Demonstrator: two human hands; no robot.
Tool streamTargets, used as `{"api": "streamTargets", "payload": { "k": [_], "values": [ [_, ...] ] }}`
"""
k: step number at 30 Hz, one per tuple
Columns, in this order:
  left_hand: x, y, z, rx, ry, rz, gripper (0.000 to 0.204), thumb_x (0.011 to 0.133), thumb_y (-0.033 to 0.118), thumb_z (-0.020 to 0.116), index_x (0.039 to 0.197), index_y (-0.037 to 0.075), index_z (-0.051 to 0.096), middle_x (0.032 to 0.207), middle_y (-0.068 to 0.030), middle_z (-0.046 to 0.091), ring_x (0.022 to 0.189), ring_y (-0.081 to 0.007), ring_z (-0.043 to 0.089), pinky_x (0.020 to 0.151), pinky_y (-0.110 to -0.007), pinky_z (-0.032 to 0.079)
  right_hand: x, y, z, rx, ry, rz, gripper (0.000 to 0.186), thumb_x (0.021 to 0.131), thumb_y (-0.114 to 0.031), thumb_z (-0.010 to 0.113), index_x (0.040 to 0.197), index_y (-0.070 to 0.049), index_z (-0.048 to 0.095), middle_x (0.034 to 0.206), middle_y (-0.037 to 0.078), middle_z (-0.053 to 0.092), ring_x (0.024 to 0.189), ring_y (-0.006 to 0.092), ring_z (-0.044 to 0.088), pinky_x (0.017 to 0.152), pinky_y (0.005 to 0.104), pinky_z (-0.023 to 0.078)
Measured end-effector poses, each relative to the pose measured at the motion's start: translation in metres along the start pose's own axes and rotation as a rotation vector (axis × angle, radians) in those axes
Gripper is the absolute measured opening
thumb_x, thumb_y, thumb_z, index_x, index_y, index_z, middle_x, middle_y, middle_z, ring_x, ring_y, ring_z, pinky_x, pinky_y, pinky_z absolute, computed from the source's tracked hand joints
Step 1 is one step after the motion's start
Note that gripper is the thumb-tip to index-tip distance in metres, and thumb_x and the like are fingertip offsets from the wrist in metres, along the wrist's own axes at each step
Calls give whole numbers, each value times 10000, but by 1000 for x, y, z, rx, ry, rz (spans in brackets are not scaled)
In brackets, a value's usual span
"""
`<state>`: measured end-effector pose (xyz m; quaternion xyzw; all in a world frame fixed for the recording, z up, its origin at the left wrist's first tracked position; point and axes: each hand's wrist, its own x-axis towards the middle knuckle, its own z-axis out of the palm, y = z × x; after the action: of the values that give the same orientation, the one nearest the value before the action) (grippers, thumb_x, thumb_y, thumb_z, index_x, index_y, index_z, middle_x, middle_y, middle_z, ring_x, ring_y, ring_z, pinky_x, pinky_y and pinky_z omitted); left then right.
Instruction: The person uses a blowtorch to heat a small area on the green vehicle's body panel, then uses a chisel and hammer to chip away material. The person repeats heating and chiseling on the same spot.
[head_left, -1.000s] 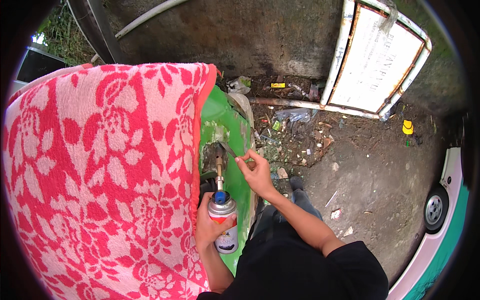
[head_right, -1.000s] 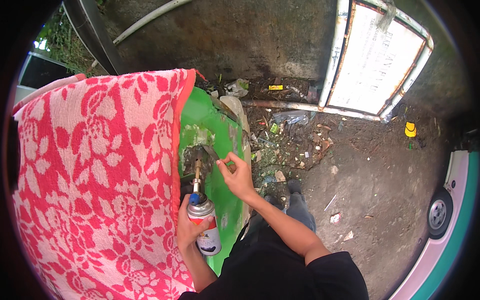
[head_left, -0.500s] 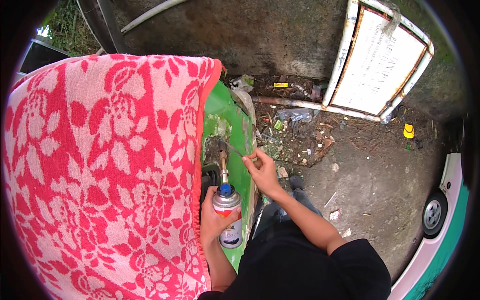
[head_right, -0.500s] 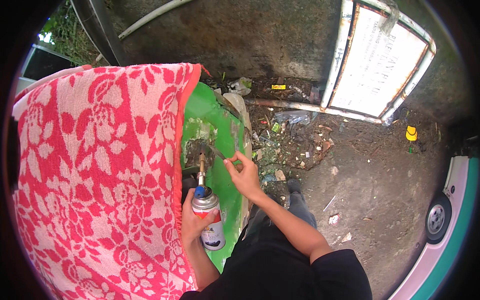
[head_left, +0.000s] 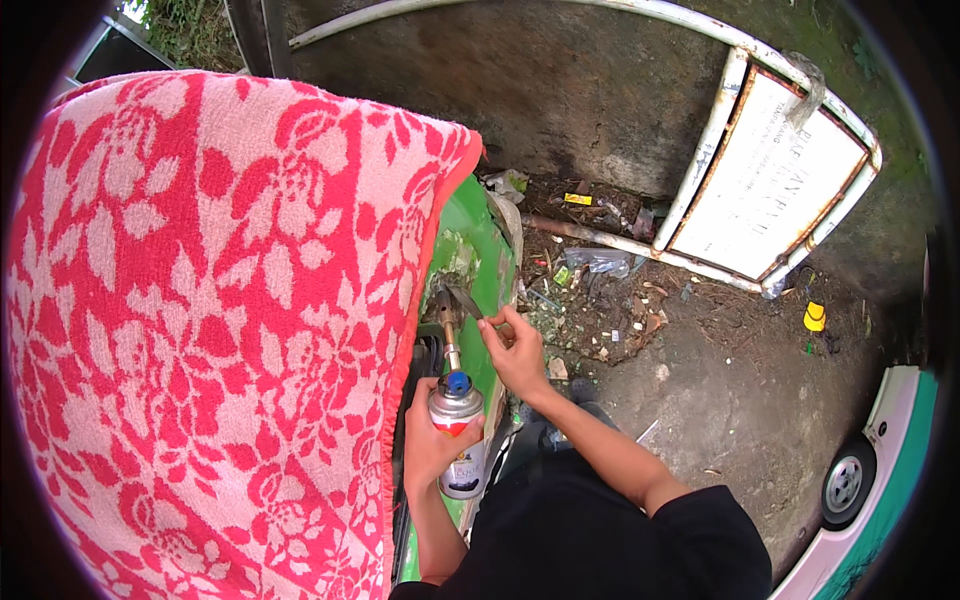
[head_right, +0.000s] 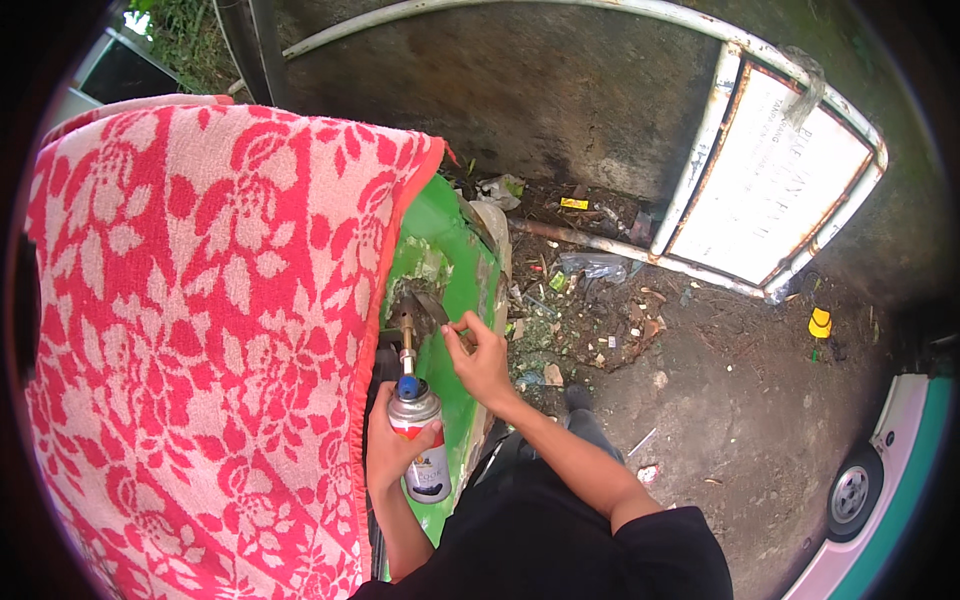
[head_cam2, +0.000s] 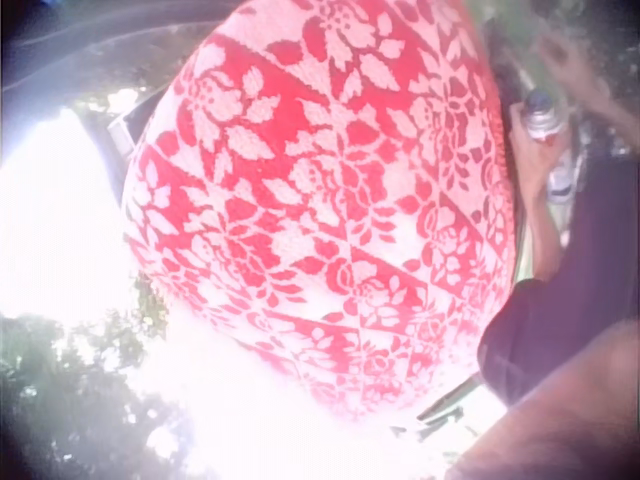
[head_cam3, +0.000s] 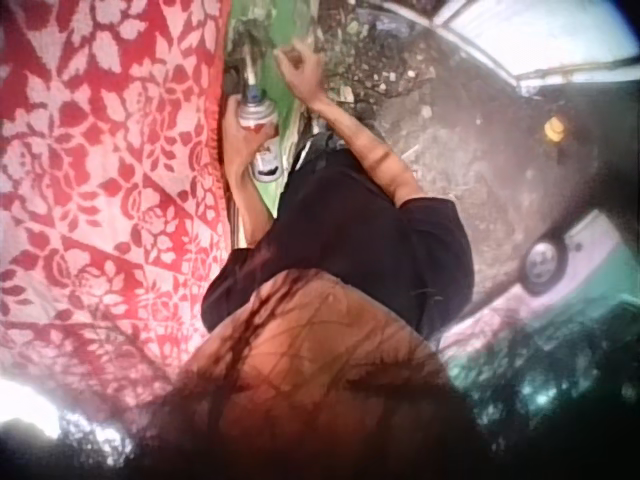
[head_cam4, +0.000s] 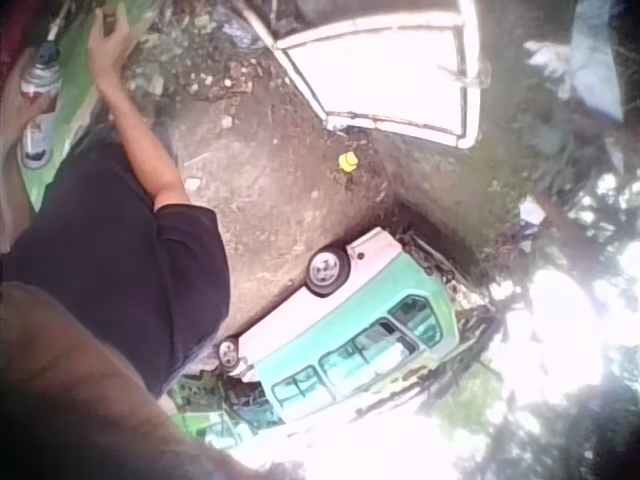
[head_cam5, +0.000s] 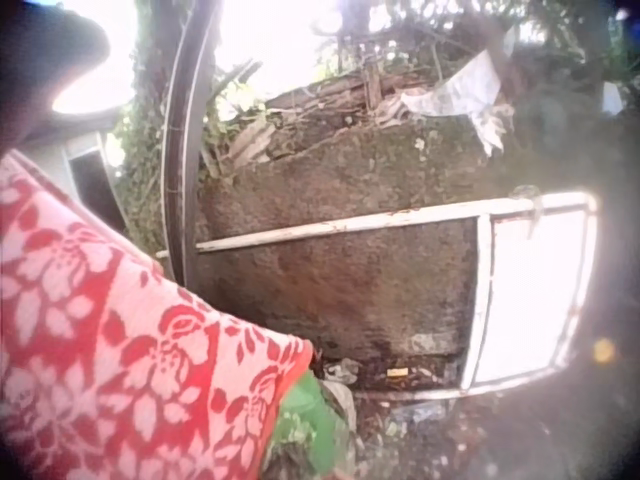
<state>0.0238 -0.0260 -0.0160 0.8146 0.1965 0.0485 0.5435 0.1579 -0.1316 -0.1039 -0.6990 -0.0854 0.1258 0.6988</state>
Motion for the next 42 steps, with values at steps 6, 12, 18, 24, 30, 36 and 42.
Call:
{"api": "streamTargets", "payload": {
  "k": [6, 12, 18, 24, 30, 36, 42],
  "values": [
    [-1, 2, -4, -37, -57, -24, 563, 707, 93, 882, 1132, 19, 520, 926, -99, 715, 857, -148, 697, 805, -322, 551, -2, 2, 24, 157, 136, -4, 200, 1003, -151, 677, 899, -24, 563, 589, -29, 517, 550, 12, 369, 482, 262, 247],
    [0, 0, -9, -55, -82, -24, 575, 705, 84, 882, 1141, 22, 512, 933, -98, 703, 865, -154, 691, 811, -324, 550, -2, -1, 37, 168, 190, -53, 207, 1008, -149, 669, 887, -33, 548, 599, -26, 522, 563, 7, 358, 479, 260, 248],
    [2, 3, -17, -81, -97, -13, 580, 708, 72, 876, 1151, 31, 503, 946, -79, 677, 866, -159, 678, 813, -318, 545, 0, -3, 40, 192, 201, -43, 204, 1012, -139, 659, 883, -39, 538, 606, -38, 521, 573, 4, 379, 477, 254, 254],
    [3, 5, -22, -57, -130, 15, 572, 714, 72, 875, 1149, 34, 505, 939, -76, 679, 863, -150, 675, 802, -317, 547, 1, -1, 35, 190, 166, 40, 177, 1018, -129, 652, 903, -38, 552, 637, -43, 538, 586, 1, 399, 494, 248, 278],
    [6, -8, -22, -83, -144, 16, 562, 723, 92, 872, 1147, 32, 509, 944, -88, 694, 874, -159, 693, 807, -326, 556, -18, 9, 16, 140, 150, -16, 179, 1009, -110, 672, 901, -25, 557, 692, -39, 583, 658, -4, 457, 548, 218, 332],
    [-3, -13, -30, -74, -189, 28, 580, 716, 123, 884, 1151, 26, 513, 949, -96, 701, 889, -169, 704, 815, -330, 559, 17, -13, 13, -38, 163, -346, 196, 961, -136, 730, 938, 30, 629, 870, 156, 764, 743, 126, 724, 632, 300, 537],
    [-8, -12, -34, -89, -196, 67, 596, 714, 130, 887, 1163, 23, 510, 956, -103, 707, 905, -169, 711, 825, -327, 561, 25, 37, -34, -155, 23, -289, 181, 930, -100, 757, 921, 58, 670, 929, 157, 780, 805, 151, 753, 655, 293, 573]
  ]
}}
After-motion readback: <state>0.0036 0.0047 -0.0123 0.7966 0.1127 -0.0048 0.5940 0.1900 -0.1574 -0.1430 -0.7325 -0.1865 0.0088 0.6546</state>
